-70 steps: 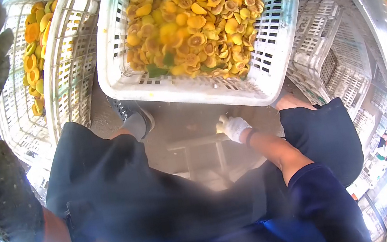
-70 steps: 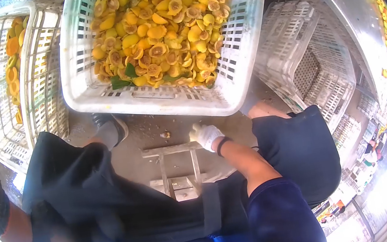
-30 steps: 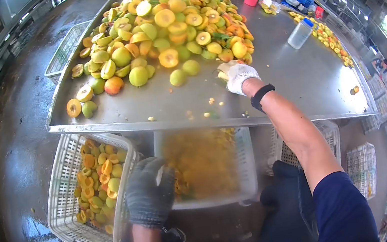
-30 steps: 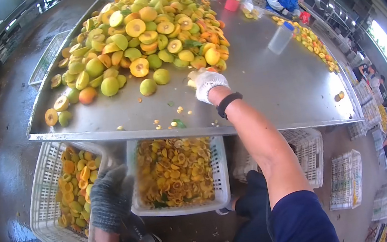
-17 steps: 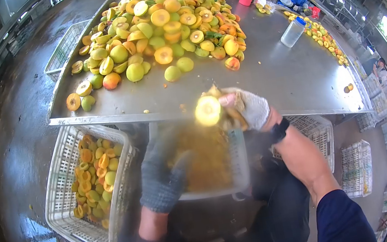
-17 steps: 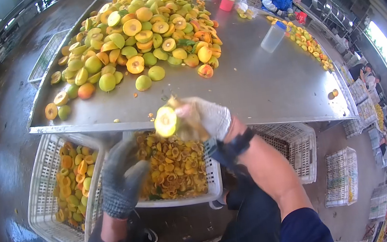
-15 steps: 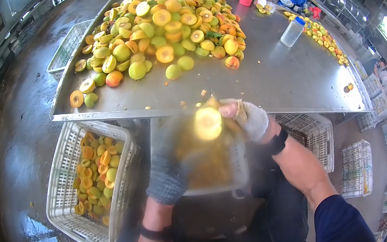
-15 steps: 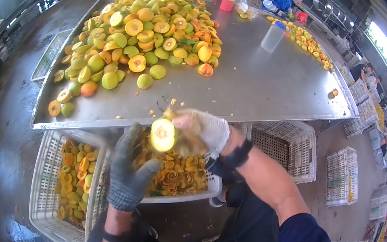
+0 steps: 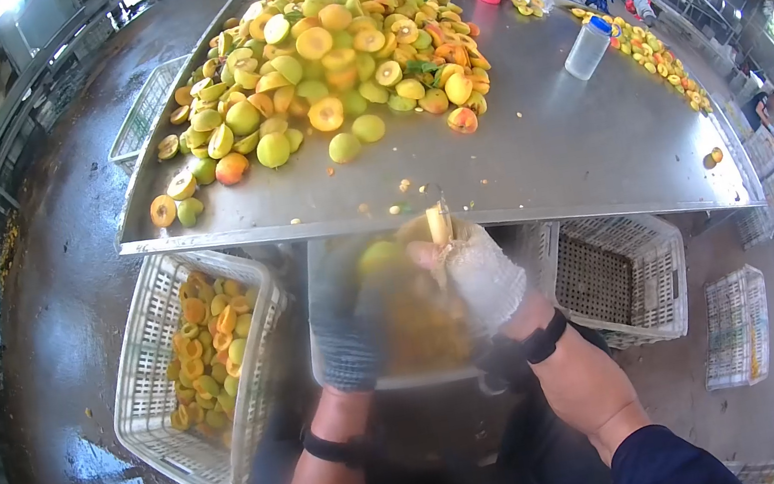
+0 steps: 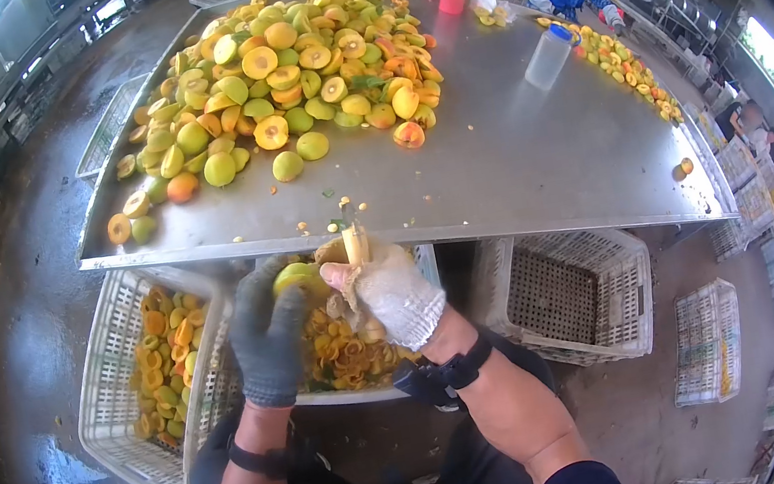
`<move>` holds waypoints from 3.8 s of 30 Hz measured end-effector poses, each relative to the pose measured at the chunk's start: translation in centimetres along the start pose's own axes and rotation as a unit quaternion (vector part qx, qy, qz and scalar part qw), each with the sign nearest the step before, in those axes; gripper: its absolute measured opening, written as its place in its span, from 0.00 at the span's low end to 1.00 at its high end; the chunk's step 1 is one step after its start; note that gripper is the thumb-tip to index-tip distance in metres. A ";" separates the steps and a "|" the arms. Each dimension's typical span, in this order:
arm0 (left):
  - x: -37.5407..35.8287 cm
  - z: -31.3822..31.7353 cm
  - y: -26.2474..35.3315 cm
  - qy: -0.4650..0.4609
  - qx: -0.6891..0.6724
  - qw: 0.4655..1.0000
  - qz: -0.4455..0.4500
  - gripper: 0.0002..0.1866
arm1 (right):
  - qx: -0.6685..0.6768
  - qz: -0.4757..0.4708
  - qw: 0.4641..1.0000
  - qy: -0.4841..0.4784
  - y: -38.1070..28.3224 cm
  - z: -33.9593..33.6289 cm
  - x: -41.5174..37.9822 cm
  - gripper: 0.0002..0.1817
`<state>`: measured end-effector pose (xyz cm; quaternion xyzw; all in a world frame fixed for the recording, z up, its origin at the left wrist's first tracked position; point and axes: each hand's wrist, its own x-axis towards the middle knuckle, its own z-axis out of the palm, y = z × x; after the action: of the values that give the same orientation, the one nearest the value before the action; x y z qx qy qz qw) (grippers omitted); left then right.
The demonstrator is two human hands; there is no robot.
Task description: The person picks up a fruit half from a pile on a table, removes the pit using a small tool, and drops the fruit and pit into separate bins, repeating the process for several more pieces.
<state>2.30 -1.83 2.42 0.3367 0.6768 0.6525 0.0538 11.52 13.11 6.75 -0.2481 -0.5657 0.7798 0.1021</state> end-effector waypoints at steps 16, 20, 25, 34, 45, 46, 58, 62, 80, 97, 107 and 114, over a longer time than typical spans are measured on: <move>1.0 1.7 -5.2 -0.096 0.163 0.980 0.057 0.22 | -0.275 -0.188 0.941 0.051 0.4 -0.7 1.0 0.08; 0.9 2.4 -6.3 -0.010 -0.184 0.972 -0.146 0.25 | -0.045 -0.179 0.981 0.058 1.4 -1.8 0.6 0.08; 2.2 2.6 -2.9 0.081 -0.305 0.938 -0.145 0.29 | -0.311 -0.256 0.915 -0.009 2.2 -1.4 -0.4 0.10; 2.3 2.7 -2.5 0.089 -0.323 0.929 -0.157 0.31 | -0.483 -0.369 0.791 0.065 1.7 1.8 -1.5 0.11; 2.2 3.3 -1.2 0.120 -0.416 0.876 -0.214 0.27 | -0.480 -0.318 0.812 0.095 2.7 3.4 -1.2 0.10; 2.1 3.3 -1.5 0.123 -0.417 0.875 -0.215 0.26 | -0.484 -0.299 0.816 0.101 2.8 3.6 -1.2 0.09; 2.1 -1.2 -3.9 -0.114 0.062 0.988 0.078 0.16 | -0.613 -0.284 0.732 -0.094 0.9 1.9 -1.2 0.17; 3.2 -1.6 -0.6 -0.176 0.159 0.969 0.070 0.15 | -0.595 -0.188 0.764 -0.162 -0.5 0.6 -0.1 0.21; 2.5 -1.0 -1.1 -0.113 0.145 0.980 0.079 0.13 | -0.549 -0.203 0.798 -0.143 0.9 0.9 -0.7 0.19; 0.9 1.5 -3.0 0.016 -0.084 0.994 -0.069 0.18 | 0.061 0.092 0.970 -0.215 2.2 -0.1 -1.7 0.22; 2.2 2.8 -5.1 0.180 -0.524 0.773 -0.309 0.18 | -0.519 -0.377 0.767 0.023 3.0 1.1 -1.8 0.12; 2.2 0.7 -3.2 0.134 -0.250 0.950 -0.134 0.14 | -0.408 -0.384 0.824 0.087 2.9 0.4 -1.2 0.17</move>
<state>-0.26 0.12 0.21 0.1282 0.5318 0.8267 0.1317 12.69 11.26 4.46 -0.0963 -0.8704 0.3507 0.3318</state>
